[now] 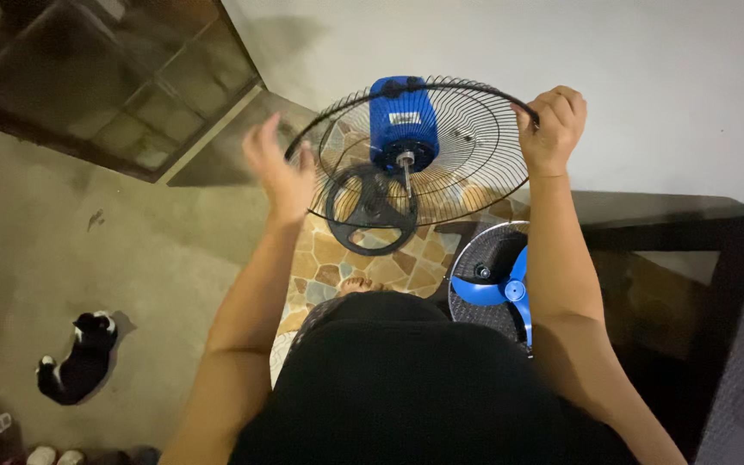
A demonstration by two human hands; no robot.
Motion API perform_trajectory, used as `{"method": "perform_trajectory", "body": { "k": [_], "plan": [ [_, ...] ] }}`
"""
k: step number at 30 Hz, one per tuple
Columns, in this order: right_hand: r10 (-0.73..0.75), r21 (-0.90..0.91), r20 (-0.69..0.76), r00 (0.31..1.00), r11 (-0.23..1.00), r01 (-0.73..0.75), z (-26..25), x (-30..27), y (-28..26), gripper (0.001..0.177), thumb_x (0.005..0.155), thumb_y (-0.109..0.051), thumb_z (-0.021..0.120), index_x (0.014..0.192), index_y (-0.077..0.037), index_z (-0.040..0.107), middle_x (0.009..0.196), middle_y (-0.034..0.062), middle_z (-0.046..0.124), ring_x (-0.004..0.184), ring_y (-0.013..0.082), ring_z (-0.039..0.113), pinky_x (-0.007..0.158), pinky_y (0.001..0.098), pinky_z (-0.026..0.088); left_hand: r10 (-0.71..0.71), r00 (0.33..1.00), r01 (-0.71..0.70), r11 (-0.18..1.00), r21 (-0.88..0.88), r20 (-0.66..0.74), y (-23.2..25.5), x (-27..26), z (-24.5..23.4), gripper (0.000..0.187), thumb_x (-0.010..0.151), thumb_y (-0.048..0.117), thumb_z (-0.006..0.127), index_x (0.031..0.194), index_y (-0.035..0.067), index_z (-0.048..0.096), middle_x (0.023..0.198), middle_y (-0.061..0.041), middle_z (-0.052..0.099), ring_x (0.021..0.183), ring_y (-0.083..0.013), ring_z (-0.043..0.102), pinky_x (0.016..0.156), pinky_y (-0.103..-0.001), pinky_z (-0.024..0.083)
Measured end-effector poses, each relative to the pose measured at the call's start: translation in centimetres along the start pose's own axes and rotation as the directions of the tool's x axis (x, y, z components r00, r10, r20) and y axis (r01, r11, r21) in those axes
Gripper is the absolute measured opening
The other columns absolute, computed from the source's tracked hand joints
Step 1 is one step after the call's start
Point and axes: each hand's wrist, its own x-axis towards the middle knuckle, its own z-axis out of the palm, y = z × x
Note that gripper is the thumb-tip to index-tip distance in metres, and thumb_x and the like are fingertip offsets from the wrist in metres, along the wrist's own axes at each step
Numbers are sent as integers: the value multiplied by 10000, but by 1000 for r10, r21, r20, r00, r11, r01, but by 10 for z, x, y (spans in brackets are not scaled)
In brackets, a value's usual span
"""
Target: The person assembles a blue pedestal fan by hand. They attach the fan blades to the motor hub, secure them with a nut, and then place the front wire cage over the blades, aligning it with the rear cage.
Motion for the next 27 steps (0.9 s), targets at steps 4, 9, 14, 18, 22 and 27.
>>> {"method": "perform_trajectory", "body": {
  "k": [4,9,14,18,22,27],
  "plan": [
    [-6,-6,2,1000,1000,6,3,10,-8,327,882,-162,948,835,-61,640,934,50,660,1031,293,621,882,434,497,219,976,-219,971,-94,-13,19,-51,28,413,912,199,750,1198,-8,535,1126,-185,601,1053,-318,576,968,-478,463],
    [26,-5,6,1000,1000,-26,2,7,-12,307,871,-124,935,821,-56,640,930,52,661,1021,294,616,875,432,487,-278,311,899,397,-187,909,11,-70,116,388,970,456,587,1038,76,621,1000,-119,721,918,-226,715,879,-388,588],
    [17,-42,-22,1000,999,-18,5,5,-9,328,877,-171,950,829,-66,643,921,46,656,1012,290,608,864,426,487,-174,184,964,-160,-212,967,-5,-59,160,439,940,445,636,1038,17,616,952,-130,708,873,-242,705,848,-411,594],
    [3,-25,-24,1000,1000,-4,5,6,-8,320,892,-174,952,845,-57,658,933,52,662,1007,280,612,851,429,462,-195,115,951,-262,-165,974,1,-54,165,559,910,588,668,943,37,577,765,-112,624,620,-200,566,592,-329,458],
    [-17,-45,-43,999,999,15,4,8,-11,313,887,-198,947,848,-76,661,938,40,656,1012,294,610,865,425,468,-222,162,949,-233,-214,962,13,-60,170,322,858,451,630,869,136,563,656,-87,557,525,-183,489,531,-331,387],
    [27,24,13,1000,999,-27,5,8,-5,358,901,-179,980,873,-59,644,931,62,643,939,286,594,844,430,475,-123,213,901,-360,-244,969,-14,-74,189,183,878,240,574,844,63,542,746,-118,608,567,-208,506,562,-351,402]
  ]
}}
